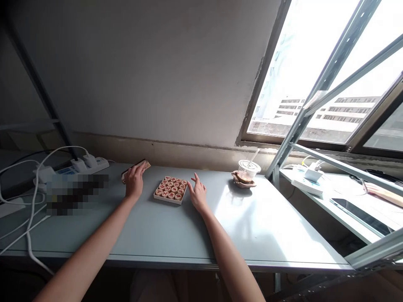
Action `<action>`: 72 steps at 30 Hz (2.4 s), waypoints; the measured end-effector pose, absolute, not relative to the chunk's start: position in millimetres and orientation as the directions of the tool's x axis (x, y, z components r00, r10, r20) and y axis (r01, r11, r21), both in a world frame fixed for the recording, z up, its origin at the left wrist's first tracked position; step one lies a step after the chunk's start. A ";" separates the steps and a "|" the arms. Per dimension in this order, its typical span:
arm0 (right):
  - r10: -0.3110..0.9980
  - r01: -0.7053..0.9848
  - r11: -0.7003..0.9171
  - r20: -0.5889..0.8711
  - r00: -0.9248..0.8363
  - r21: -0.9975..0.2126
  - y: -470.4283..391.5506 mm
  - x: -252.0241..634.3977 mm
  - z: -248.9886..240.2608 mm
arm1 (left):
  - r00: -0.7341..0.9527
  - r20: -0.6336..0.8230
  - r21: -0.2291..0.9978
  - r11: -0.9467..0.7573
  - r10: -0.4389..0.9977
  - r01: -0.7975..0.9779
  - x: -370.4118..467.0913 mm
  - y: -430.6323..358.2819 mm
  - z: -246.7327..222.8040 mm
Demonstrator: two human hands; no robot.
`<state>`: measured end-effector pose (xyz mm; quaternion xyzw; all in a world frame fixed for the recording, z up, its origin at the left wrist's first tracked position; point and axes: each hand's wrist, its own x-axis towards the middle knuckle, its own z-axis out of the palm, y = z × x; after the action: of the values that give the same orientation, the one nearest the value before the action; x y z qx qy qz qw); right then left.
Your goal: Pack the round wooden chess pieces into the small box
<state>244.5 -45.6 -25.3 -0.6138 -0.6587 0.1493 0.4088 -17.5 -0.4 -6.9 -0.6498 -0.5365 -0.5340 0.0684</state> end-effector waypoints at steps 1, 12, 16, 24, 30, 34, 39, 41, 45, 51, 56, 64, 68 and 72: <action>0.947 0.670 0.198 0.316 0.059 -0.716 -44.6 244.5 -27.0 | -0.123 0.748 0.486 -0.411 0.653 0.771 -16.1 1.5 -10.8; 0.959 0.612 0.246 0.279 -0.043 -0.752 -42.5 244.7 -28.9 | 0.227 0.367 0.840 -0.426 0.902 0.336 26.6 8.9 -34.1; 0.956 0.601 0.243 0.293 -0.016 -0.761 -44.6 245.0 -25.6 | 0.264 0.216 0.914 -0.290 0.940 0.283 25.6 11.8 -41.4; 0.955 0.693 0.270 0.276 -0.106 -0.668 -54.6 241.5 -13.7 | 0.238 0.287 0.860 -0.358 0.928 0.363 17.2 18.7 -45.2; 0.935 0.662 0.323 0.337 -0.111 -0.676 -52.0 246.0 -15.6 | 0.269 0.313 0.837 -0.398 0.911 0.375 16.5 19.4 -46.8; 0.916 0.656 0.347 0.393 -0.084 -0.670 -52.5 247.4 -16.4 | 0.296 0.297 0.846 -0.394 0.908 0.359 15.0 21.4 -49.6; 0.898 0.621 0.383 0.434 -0.077 -0.683 -52.8 245.2 -14.1 | 0.293 0.342 0.819 -0.436 0.893 0.373 12.5 21.2 -48.7; 0.898 0.598 0.372 0.438 -0.039 -0.710 -51.0 246.9 -13.0 | 0.297 0.351 0.807 -0.448 0.888 0.384 11.8 20.3 -46.3; 0.941 0.610 0.231 0.333 0.058 -0.758 -46.4 259.0 -13.9 | 0.315 0.332 0.797 -0.443 0.889 0.410 11.7 16.2 -39.4; 0.853 0.909 0.117 0.509 0.114 -0.401 -51.1 271.0 -9.2 | 0.332 0.308 0.794 -0.433 0.892 0.427 10.9 10.2 -32.3; 0.865 0.833 0.429 0.424 -0.268 -0.349 -62.3 262.1 1.8 | 0.336 0.341 0.734 -0.472 0.878 0.489 8.3 12.0 -33.6; 0.921 0.741 0.387 0.273 -0.279 -0.549 -63.7 254.7 1.3 | 0.350 0.340 0.716 -0.482 0.873 0.505 5.6 14.6 -35.7; 0.923 0.576 0.380 0.259 -0.284 -0.723 -60.4 260.2 4.6 | 0.347 0.336 0.716 -0.477 0.876 0.510 6.6 13.9 -33.5; 0.960 0.543 0.257 0.149 -0.235 -0.800 -59.1 280.2 8.0 | 0.340 0.307 0.722 -0.450 0.889 0.525 7.5 12.5 -30.9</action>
<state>280.2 -59.1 8.0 -0.5220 -0.7201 0.3149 0.3314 7.5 12.5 -30.9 -0.7763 -0.4553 -0.3500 -0.2600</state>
